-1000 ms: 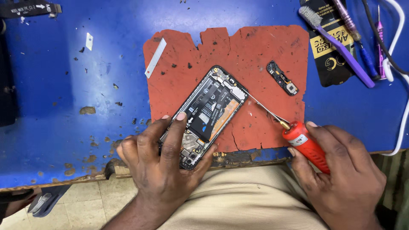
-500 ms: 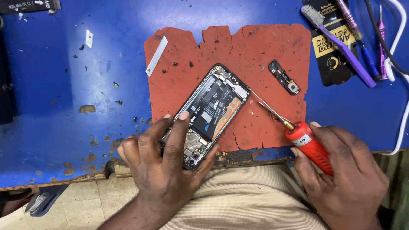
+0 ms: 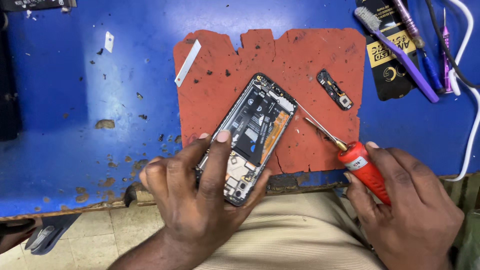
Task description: The person pries open the back of a smartphone on a red mat using a red-handled pry tool, then works on the exposed internals, lifting a small component with tweezers and manipulating parts inside the phone by hand. The phone remains open on the mat as the work continues.
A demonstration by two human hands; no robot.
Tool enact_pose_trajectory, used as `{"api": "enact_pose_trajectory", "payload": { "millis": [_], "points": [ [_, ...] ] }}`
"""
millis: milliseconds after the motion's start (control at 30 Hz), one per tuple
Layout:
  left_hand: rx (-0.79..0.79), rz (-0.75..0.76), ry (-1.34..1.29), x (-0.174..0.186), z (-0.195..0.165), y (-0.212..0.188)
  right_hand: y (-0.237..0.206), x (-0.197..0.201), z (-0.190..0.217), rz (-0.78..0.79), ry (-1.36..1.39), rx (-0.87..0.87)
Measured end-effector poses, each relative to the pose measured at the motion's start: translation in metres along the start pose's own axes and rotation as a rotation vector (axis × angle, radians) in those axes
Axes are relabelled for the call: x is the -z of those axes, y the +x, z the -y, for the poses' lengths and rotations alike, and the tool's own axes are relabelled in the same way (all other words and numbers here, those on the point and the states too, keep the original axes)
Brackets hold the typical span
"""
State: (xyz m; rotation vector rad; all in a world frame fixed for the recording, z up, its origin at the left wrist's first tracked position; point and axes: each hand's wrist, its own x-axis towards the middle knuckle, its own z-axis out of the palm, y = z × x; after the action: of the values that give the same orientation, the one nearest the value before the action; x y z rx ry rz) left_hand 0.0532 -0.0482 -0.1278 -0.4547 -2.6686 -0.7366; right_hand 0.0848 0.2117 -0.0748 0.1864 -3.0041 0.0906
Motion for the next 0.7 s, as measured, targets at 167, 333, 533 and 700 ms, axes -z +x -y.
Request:
{"api": "enact_pose_trajectory", "payload": {
  "millis": [167,333,533,700],
  "points": [
    [0.002,-0.052,-0.020,0.002,-0.007,0.012,0.006,0.001,0.003,0.004,-0.043,0.008],
    [-0.013,-0.041,-0.113,0.005,-0.007,0.020,0.013,0.003,0.005,0.026,-0.034,0.009],
    [-0.009,-0.042,-0.250,0.004,-0.006,0.022,0.021,0.003,0.008,0.030,-0.016,0.016],
    [-0.012,-0.044,-0.269,0.004,-0.005,0.023,0.025,0.002,0.007,0.025,-0.030,0.045]
  ]
}}
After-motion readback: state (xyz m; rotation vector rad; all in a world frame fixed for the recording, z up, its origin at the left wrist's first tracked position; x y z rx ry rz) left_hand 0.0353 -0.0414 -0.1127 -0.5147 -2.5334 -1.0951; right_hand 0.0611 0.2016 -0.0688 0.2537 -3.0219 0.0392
